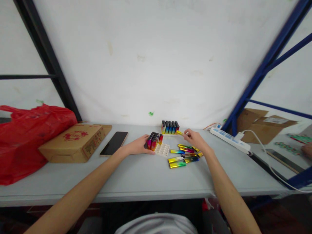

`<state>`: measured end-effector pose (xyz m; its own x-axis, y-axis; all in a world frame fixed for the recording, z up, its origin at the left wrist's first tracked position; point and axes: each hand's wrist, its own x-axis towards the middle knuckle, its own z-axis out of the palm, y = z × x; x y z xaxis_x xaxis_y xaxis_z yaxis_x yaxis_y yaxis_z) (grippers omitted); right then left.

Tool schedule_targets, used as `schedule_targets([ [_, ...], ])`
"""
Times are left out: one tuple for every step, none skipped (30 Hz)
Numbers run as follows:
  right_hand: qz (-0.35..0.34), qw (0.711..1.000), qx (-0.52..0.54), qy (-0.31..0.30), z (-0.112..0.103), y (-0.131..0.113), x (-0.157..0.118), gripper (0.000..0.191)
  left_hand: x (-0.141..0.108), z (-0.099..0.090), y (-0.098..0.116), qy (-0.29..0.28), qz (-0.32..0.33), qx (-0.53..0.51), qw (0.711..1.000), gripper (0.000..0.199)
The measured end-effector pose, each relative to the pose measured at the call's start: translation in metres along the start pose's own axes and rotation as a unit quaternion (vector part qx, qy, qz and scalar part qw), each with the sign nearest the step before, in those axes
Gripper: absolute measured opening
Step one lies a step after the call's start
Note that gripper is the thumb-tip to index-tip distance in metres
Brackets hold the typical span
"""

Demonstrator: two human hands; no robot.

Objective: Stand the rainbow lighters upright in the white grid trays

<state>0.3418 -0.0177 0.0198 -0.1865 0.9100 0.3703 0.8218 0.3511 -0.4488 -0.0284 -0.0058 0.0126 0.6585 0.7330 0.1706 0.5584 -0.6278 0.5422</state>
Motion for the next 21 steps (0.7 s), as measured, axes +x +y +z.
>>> schedule_targets([
  [0.008, 0.999, 0.038, 0.025, 0.002, -0.004, 0.001, 0.028, 0.0, 0.0, 0.001, -0.001, -0.001, 0.001, 1.0, 0.081],
  [0.015, 0.996, 0.075, 0.051, 0.004, -0.008, 0.002, 0.032, -0.001, -0.001, 0.002, -0.001, 0.0, 0.002, 1.0, 0.082],
  [0.022, 0.991, 0.111, 0.076, 0.006, -0.012, 0.004, 0.036, -0.001, -0.001, 0.003, -0.001, 0.002, 0.002, 1.0, 0.082],
  [0.028, 0.984, 0.144, 0.098, 0.01, -0.016, 0.006, 0.04, -0.001, -0.001, 0.004, 0.001, 0.006, 0.001, 1.0, 0.081],
  [0.032, 0.977, 0.176, 0.115, 0.014, -0.021, 0.008, 0.043, -0.002, -0.001, 0.005, 0.003, 0.01, 0.0, 1.0, 0.08],
  [0.037, 0.969, 0.208, 0.128, 0.018, -0.026, 0.01, 0.046, -0.002, -0.001, 0.005, 0.003, 0.014, 0.0, 1.0, 0.078],
  [0.041, 0.96, 0.242, 0.136, 0.023, -0.031, 0.011, 0.048, -0.002, -0.001, 0.005, 0.002, 0.017, -0.001, 1.0, 0.077],
  [0.043, 0.95, 0.276, 0.137, 0.028, -0.037, 0.011, 0.05, -0.002, -0.001, 0.005, 0.002, 0.019, -0.001, 1.0, 0.076],
  [0.048, 0.94, 0.314, 0.127, 0.032, -0.043, 0.011, 0.05, -0.001, -0.001, 0.005, 0.002, 0.021, -0.002, 1.0, 0.076],
  [0.054, 0.927, 0.355, 0.107, 0.037, -0.049, 0.01, 0.049, -0.001, -0.001, 0.004, 0.001, 0.022, -0.002, 1.0, 0.076],
  [0.059, 0.914, 0.395, 0.078, 0.041, -0.054, 0.008, 0.048, -0.001, -0.001, 0.003, 0.001, 0.024, -0.002, 1.0, 0.076],
  [0.063, 0.9, 0.43, 0.043, 0.044, -0.059, 0.007, 0.046, 0.0, -0.001, 0.003, 0.0, 0.028, -0.003, 1.0, 0.075],
  [0.063, 0.887, 0.457, 0.01, 0.047, -0.064, 0.005, 0.045, 0.0, 0.0, 0.002, 0.0, 0.032, -0.004, 0.999, 0.075],
  [0.061, 0.878, 0.474, -0.012, 0.05, -0.068, 0.004, 0.045, 0.0, 0.0, 0.002, -0.002, 0.037, -0.005, 0.999, 0.074],
  [0.058, 0.874, 0.482, -0.026, 0.052, -0.071, 0.003, 0.044, 0.001, 0.0, 0.001, -0.002, 0.041, -0.006, 0.999, 0.074],
  [0.057, 0.875, 0.48, -0.033, 0.053, -0.074, 0.002, 0.044, 0.001, 0.0, 0.001, -0.002, 0.043, -0.007, 0.999, 0.074],
  [0.058, 0.881, 0.469, -0.039, 0.055, -0.075, 0.001, 0.043, 0.001, 0.0, 0.0, -0.002, 0.045, -0.008, 0.999, 0.074],
  [0.059, 0.891, 0.448, -0.039, 0.055, -0.077, 0.0, 0.043, 0.001, 0.0, 0.0, -0.002, 0.046, -0.007, 0.999, 0.074],
  [0.057, 0.906, 0.418, -0.034, 0.056, -0.078, 0.0, 0.044, 0.001, 0.0, 0.0, -0.002, 0.047, -0.005, 0.999, 0.074],
  [0.051, 0.925, 0.376, -0.02, 0.057, -0.078, -0.001, 0.045, 0.0, 0.0, -0.001, -0.001, 0.047, -0.004, 0.999, 0.074],
  [0.042, 0.944, 0.328, 0.003, 0.057, -0.079, -0.001, 0.047, 0.0, 0.001, -0.001, 0.0, 0.047, -0.004, 0.999, 0.074],
])
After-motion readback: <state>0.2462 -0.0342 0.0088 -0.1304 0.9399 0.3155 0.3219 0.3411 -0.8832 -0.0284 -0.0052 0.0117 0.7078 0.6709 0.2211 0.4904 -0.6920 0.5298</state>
